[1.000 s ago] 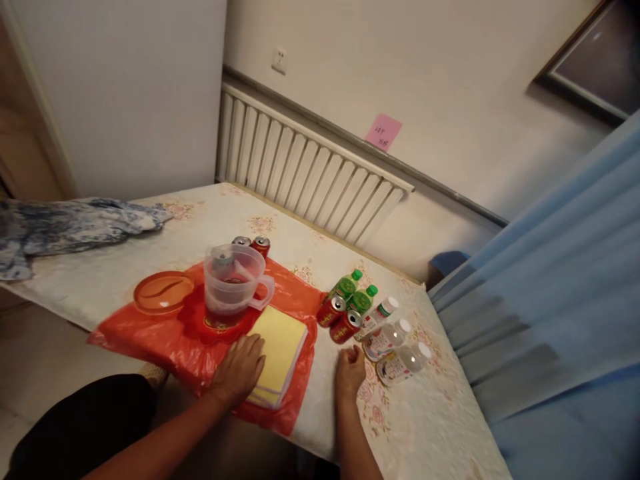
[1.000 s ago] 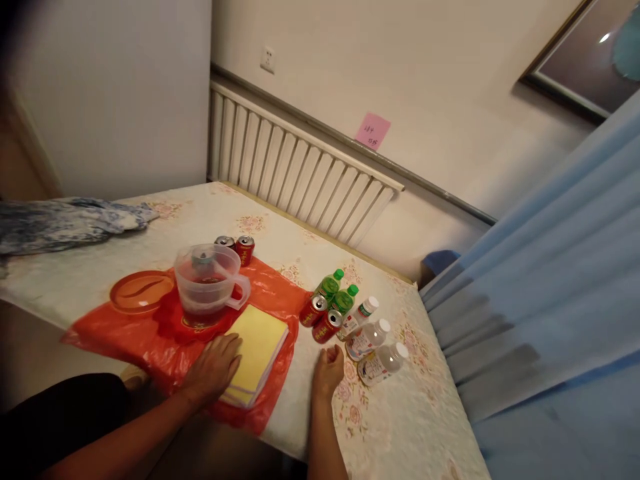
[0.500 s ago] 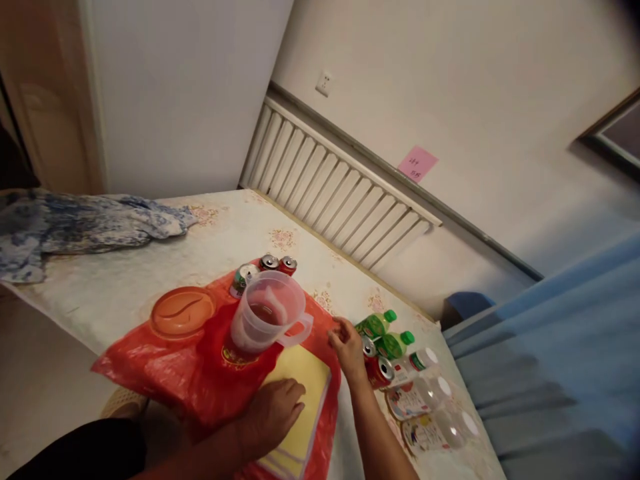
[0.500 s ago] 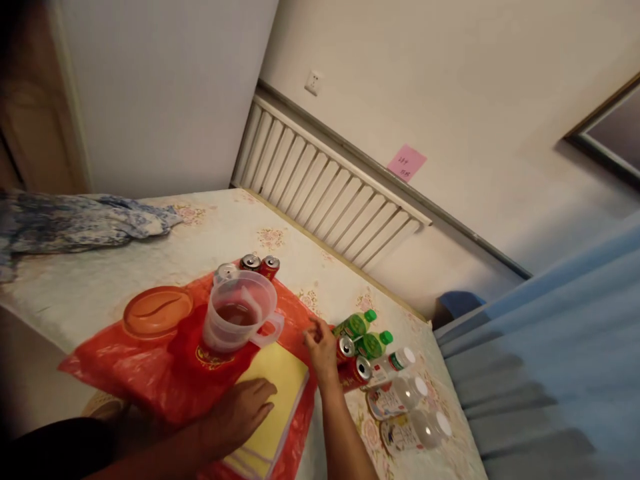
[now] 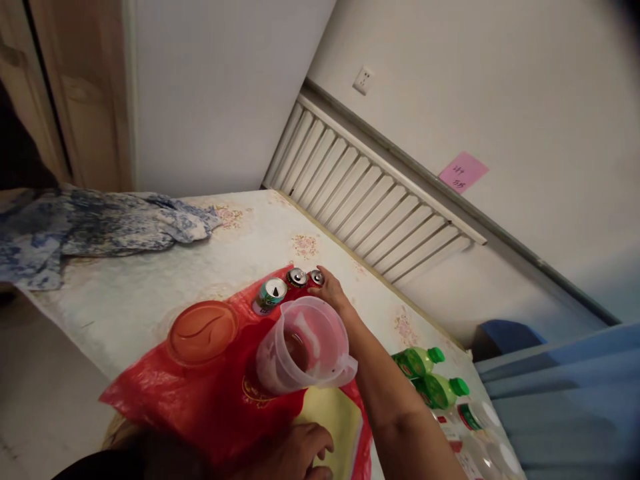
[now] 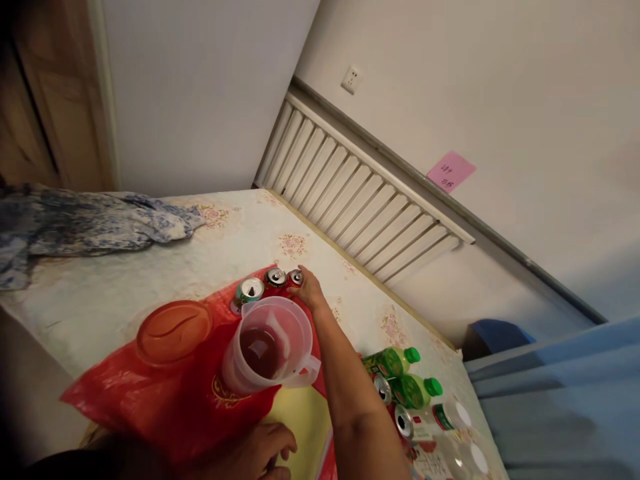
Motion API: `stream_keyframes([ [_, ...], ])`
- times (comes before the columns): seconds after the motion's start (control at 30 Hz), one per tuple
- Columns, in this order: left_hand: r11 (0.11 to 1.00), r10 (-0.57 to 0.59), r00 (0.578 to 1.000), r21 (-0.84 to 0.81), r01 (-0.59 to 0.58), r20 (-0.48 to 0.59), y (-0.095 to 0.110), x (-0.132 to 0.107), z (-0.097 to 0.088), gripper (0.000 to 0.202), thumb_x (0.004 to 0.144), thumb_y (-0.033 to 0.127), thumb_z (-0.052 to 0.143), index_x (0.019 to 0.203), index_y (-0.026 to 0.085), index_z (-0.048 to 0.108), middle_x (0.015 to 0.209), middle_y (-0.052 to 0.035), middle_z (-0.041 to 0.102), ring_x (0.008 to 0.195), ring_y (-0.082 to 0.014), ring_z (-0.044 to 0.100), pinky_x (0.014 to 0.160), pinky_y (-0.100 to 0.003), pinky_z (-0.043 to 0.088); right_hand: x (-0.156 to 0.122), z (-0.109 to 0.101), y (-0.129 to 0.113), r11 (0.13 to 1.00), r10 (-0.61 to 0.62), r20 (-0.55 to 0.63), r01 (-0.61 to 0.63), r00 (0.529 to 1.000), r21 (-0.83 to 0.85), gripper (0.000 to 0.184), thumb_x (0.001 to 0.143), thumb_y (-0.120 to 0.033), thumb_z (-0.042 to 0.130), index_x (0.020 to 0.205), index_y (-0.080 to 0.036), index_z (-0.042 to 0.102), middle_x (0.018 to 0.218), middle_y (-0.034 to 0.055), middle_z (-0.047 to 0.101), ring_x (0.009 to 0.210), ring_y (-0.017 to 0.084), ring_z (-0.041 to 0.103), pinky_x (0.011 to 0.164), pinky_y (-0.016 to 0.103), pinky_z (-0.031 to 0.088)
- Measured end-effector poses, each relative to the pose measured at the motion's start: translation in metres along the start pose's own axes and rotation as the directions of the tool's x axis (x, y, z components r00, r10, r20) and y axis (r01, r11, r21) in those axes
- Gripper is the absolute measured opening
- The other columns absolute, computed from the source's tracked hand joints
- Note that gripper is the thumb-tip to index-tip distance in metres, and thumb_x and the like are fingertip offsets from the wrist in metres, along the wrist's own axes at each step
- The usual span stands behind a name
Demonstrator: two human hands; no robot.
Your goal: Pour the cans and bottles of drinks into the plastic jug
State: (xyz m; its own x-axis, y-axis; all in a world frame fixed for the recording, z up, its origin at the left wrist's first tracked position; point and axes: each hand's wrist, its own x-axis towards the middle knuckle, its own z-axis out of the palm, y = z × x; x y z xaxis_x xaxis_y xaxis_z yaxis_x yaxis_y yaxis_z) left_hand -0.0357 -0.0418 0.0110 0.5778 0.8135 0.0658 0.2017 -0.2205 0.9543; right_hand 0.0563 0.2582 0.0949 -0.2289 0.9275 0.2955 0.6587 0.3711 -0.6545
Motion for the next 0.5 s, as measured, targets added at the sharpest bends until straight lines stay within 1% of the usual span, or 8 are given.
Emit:
stream_keyframes([
  [0.07,1.0,0.005,1.0,0.001,-0.005,0.025,0.006,-0.003,-0.005,0.029,0.074,0.016,0.063,0.101,0.026,0.061,0.101,-0.001,0.066,0.08,-0.0154,0.056,0.076,-0.028,0.047,0.0,0.002,-0.004,1.0,0.03,0.01,-0.03,0.999,0.002,0.069,0.052,-0.019,0.08,0.119,-0.015,0.064,0.108,0.0061,0.072,0.099,0.024,0.066,0.094,0.041,0.05],
  [0.1,1.0,0.012,0.999,0.007,-0.012,0.03,0.011,-0.005,-0.007,0.028,0.075,0.017,0.062,0.102,0.026,0.061,0.101,-0.0007,0.066,0.081,-0.0153,0.056,0.078,-0.028,0.047,-0.003,-0.001,-0.007,0.999,0.038,0.005,-0.038,0.999,-0.001,0.067,0.053,-0.019,0.079,0.119,-0.016,0.064,0.108,0.0058,0.072,0.099,0.024,0.066,0.095,0.041,0.05],
  [0.17,1.0,0.022,0.999,0.017,-0.023,0.027,0.022,-0.01,-0.013,0.026,0.078,0.018,0.06,0.103,0.025,0.061,0.101,-0.0007,0.066,0.086,-0.0161,0.058,0.082,-0.028,0.047,-0.013,-0.015,-0.013,0.998,0.055,-0.014,-0.055,0.998,-0.011,0.066,0.055,-0.02,0.078,0.119,-0.017,0.063,0.11,0.0059,0.072,0.1,0.024,0.066,0.096,0.04,0.05],
  [0.23,1.0,0.022,1.0,0.021,-0.022,0.008,0.03,-0.013,-0.017,0.026,0.08,0.018,0.058,0.104,0.024,0.06,0.101,-0.0019,0.066,0.091,-0.0179,0.059,0.086,-0.031,0.047,-0.028,-0.038,-0.02,0.996,0.08,-0.035,-0.081,0.996,-0.025,0.067,0.057,-0.022,0.076,0.122,-0.017,0.061,0.111,0.006,0.071,0.1,0.023,0.066,0.096,0.039,0.05],
  [0.33,0.998,0.057,0.997,0.004,-0.057,-0.054,0.03,-0.011,-0.016,0.029,0.078,0.014,0.056,0.107,0.021,0.058,0.101,-0.0043,0.065,0.093,-0.0194,0.06,0.088,-0.034,0.049,-0.064,-0.077,-0.032,0.989,0.139,-0.062,-0.142,0.988,-0.046,0.069,0.057,-0.026,0.076,0.124,-0.018,0.06,0.111,0.006,0.071,0.1,0.024,0.067,0.095,0.04,0.051],
  [0.4,0.994,0.091,0.988,-0.047,-0.097,-0.123,0.025,-0.007,-0.01,0.037,0.078,0.014,0.055,0.115,0.021,0.055,0.106,-0.0064,0.063,0.093,-0.0191,0.061,0.089,-0.035,0.051,-0.096,-0.103,-0.04,0.984,0.169,-0.074,-0.173,0.983,-0.053,0.071,0.057,-0.027,0.076,0.125,-0.017,0.06,0.112,0.0064,0.071,0.101,0.025,0.067,0.096,0.04,0.05],
  [0.43,0.99,0.099,0.982,-0.082,-0.113,-0.163,0.021,-0.004,-0.007,0.043,0.079,0.014,0.054,0.121,0.02,0.052,0.11,-0.0078,0.062,0.095,-0.0197,0.062,0.09,-0.036,0.051,-0.114,-0.114,-0.045,0.982,0.177,-0.073,-0.181,0.981,-0.055,0.072,0.057,-0.028,0.076,0.126,-0.017,0.06,0.112,0.0068,0.071,0.102,0.025,0.067,0.097,0.041,0.05],
  [0.5,0.98,0.108,0.966,-0.138,-0.143,-0.234,0.014,0.0,0.001,0.054,0.08,0.017,0.055,0.132,0.02,0.044,0.122,-0.0119,0.059,0.108,-0.0233,0.061,0.096,-0.041,0.051,-0.152,-0.134,-0.054,0.979,0.191,-0.058,-0.195,0.98,-0.068,0.073,0.059,-0.029,0.076,0.128,-0.016,0.059,0.114,0.0076,0.071,0.102,0.026,0.066,0.098,0.041,0.049],
])
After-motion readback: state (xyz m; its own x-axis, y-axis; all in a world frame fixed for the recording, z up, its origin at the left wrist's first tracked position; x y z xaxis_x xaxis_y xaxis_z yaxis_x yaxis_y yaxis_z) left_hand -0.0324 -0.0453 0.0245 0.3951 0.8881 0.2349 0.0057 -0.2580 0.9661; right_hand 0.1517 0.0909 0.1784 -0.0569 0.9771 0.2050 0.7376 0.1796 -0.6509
